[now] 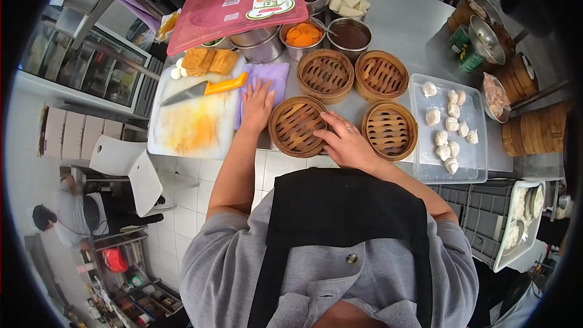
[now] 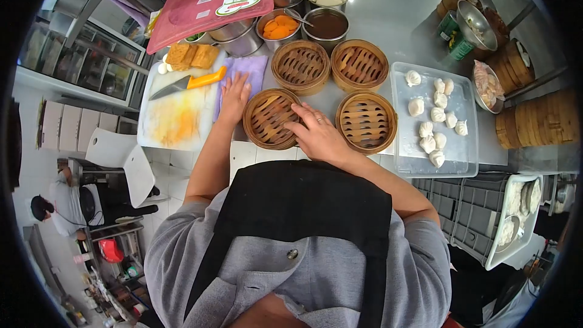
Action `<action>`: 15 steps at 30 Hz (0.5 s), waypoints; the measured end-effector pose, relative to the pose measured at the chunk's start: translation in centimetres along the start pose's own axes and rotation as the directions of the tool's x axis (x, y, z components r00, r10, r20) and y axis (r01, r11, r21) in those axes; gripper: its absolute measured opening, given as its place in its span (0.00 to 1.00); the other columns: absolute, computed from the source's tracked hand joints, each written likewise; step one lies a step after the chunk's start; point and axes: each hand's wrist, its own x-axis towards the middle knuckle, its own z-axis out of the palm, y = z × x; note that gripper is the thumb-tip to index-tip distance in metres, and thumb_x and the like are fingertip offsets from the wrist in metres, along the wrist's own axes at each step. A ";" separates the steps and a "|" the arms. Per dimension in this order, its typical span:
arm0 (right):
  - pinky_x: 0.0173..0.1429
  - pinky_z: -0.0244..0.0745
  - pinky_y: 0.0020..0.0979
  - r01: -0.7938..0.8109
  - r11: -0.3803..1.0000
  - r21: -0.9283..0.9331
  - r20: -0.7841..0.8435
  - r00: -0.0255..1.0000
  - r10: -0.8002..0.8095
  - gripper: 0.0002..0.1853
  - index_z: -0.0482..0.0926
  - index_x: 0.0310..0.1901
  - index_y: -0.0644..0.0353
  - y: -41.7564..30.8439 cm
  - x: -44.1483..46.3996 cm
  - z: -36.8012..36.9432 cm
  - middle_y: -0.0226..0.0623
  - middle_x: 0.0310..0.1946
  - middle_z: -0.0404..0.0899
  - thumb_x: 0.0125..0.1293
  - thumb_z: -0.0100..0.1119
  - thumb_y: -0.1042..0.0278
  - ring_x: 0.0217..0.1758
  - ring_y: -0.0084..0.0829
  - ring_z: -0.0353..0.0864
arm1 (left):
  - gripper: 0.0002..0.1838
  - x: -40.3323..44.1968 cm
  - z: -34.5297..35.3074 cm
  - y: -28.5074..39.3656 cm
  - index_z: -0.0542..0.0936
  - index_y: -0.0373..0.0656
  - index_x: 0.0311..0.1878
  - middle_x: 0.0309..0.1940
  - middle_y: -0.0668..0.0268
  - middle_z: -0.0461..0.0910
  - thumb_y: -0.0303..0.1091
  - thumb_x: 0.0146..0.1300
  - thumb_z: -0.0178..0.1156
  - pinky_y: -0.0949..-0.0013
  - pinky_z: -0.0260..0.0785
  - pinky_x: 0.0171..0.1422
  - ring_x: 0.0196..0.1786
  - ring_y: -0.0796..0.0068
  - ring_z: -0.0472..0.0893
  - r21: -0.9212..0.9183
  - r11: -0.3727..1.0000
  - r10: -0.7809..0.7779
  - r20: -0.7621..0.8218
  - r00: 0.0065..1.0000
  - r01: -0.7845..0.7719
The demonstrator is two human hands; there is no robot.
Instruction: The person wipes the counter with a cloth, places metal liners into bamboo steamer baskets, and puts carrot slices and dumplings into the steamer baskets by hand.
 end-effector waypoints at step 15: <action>0.70 0.62 0.47 -0.033 0.998 0.057 -0.125 0.991 0.040 0.12 0.80 0.44 0.56 2.5 -4.0 -7.0 0.41 0.55 0.73 0.58 0.61 0.75 0.65 0.47 0.68 | 0.24 1.5 -4.0 0.3 0.72 0.51 0.64 0.66 0.58 0.68 0.43 0.65 0.57 0.50 0.51 0.74 0.70 0.52 0.64 -0.113 0.988 -0.086 0.163 0.983 0.105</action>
